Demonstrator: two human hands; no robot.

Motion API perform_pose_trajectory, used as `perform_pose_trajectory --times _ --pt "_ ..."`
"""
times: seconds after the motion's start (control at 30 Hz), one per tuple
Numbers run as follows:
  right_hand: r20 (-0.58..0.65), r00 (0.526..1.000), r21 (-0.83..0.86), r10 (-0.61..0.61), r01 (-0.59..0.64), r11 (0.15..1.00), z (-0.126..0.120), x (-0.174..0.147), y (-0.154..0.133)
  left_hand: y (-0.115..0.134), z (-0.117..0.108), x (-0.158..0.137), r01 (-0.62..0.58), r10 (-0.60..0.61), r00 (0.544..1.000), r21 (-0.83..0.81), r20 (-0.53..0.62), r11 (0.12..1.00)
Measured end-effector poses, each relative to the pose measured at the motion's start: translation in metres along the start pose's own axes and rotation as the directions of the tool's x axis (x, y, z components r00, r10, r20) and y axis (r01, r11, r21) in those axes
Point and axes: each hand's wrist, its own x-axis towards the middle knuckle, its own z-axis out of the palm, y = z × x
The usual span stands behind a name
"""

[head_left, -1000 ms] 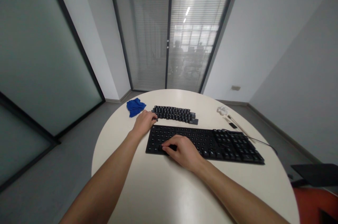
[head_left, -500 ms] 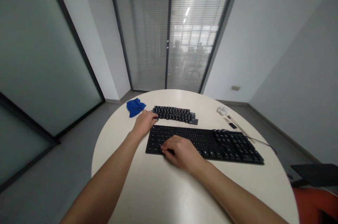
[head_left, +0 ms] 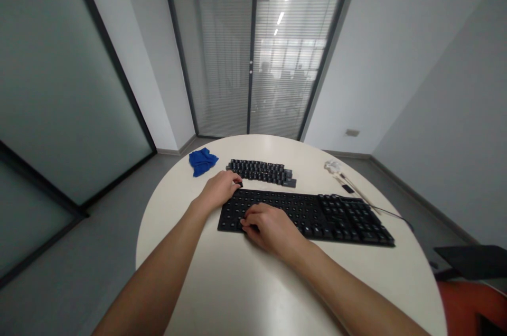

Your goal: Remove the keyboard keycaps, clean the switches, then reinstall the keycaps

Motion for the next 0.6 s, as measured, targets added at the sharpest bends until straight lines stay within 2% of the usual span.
perform_pose_trajectory --times 0.23,0.6 --pt "0.034 0.999 -0.032 -0.019 0.02 0.999 0.002 0.0002 -0.0003 0.0055 -0.0002 -0.0019 -0.018 0.02 0.998 -0.025 0.06 1.0" --pt "0.08 0.991 -0.026 0.106 -0.104 0.994 0.0008 0.0025 -0.0076 0.009 0.0019 -0.0017 -0.053 0.054 0.996 -0.016 0.068 0.998"
